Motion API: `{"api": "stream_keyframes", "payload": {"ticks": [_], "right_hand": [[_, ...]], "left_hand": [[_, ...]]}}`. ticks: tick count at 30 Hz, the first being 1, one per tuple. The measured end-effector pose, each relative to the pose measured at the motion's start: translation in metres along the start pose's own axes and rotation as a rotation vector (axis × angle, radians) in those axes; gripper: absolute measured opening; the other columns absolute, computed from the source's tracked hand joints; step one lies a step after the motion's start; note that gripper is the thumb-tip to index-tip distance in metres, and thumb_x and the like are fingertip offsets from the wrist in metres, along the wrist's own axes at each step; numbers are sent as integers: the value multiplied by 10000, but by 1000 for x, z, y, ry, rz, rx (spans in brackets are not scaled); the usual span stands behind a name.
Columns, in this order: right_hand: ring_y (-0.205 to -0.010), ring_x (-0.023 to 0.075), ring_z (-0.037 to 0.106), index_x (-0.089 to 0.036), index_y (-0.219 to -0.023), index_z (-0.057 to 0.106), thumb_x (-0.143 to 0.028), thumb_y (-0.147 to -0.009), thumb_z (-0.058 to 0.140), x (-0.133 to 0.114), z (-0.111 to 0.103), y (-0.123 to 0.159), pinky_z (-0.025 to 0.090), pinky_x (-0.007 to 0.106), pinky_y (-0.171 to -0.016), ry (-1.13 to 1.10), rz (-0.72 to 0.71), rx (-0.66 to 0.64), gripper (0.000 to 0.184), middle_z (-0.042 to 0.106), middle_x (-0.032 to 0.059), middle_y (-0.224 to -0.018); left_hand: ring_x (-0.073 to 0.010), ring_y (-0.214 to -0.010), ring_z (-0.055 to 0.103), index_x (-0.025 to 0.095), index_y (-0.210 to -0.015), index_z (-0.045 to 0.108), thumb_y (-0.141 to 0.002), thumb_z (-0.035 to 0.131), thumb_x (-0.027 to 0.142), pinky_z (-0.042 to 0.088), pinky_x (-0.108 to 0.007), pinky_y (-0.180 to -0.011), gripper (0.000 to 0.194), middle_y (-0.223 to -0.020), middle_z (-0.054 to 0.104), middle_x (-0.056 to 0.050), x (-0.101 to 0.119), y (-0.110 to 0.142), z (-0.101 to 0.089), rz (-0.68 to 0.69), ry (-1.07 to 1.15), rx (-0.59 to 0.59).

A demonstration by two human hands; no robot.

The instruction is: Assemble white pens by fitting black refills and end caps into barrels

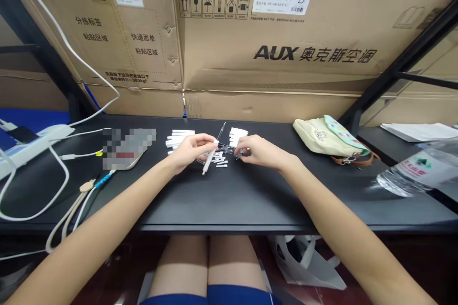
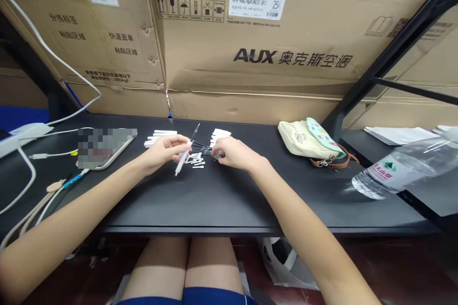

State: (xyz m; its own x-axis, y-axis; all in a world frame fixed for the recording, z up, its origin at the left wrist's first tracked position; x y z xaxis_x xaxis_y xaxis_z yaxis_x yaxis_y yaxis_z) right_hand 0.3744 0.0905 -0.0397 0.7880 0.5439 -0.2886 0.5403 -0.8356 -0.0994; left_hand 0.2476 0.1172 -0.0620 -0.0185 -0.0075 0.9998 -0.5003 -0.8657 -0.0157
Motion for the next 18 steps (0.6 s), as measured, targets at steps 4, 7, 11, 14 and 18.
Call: {"api": "stream_keyframes", "payload": {"ticks": [4, 7, 11, 14, 18], "right_hand": [[-747, 160, 552, -182, -812, 681, -70, -723, 513, -9, 10, -4, 360, 240, -605, 204, 5, -50, 220, 617, 58, -884], [-717, 159, 536, -182, -772, 668, -80, -730, 512, -11, 14, -5, 343, 242, -581, 273, -1, -75, 190, 601, 62, -861], [-729, 161, 542, -170, -743, 645, -72, -710, 526, -11, 2, -3, 356, 244, -583, 203, -32, 22, 157, 608, 66, -858], [-733, 156, 561, -168, -733, 634, -130, -708, 569, -1, -28, 1, 401, 246, -607, -141, -19, 290, 79, 626, 43, -795], [-614, 120, 540, -171, -806, 646, -292, -679, 668, 42, -45, 11, 421, 237, -514, -821, 157, 670, 176, 620, 11, -714]], "left_hand": [[-144, -691, 591, 155, -805, 644, -611, 769, 372, 501, -257, -580, 317, -751, 624, -38, 0, 0, 0, -1, -12, 5], [-136, -683, 577, 162, -802, 645, -622, 762, 374, 496, -252, -577, 301, -741, 622, -32, 0, 0, 1, -1, -32, -2], [-144, -700, 580, 164, -801, 646, -625, 761, 374, 490, -255, -591, 297, -753, 625, -38, -1, 0, 1, -4, -42, -4], [-147, -716, 587, 160, -831, 645, -656, 738, 383, 487, -256, -606, 298, -779, 628, -45, -2, 2, 8, -23, -76, -63], [-138, -720, 574, 193, -1197, 547, -710, 703, 349, 480, -255, -608, 534, -799, 613, -30, -6, 8, 23, -68, -116, -186]]}}
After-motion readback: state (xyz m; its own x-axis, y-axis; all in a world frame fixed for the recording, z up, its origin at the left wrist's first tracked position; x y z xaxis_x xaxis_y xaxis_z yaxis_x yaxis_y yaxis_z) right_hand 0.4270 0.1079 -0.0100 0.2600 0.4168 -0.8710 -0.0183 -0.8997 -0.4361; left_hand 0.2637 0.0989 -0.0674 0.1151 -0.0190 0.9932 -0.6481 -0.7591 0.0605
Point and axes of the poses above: each hand's wrist, its own y-axis away from the middle knuckle, its own z-axis out of the palm, x = y × z, the point moved 10 cm from there along -y, towards the middle knuckle
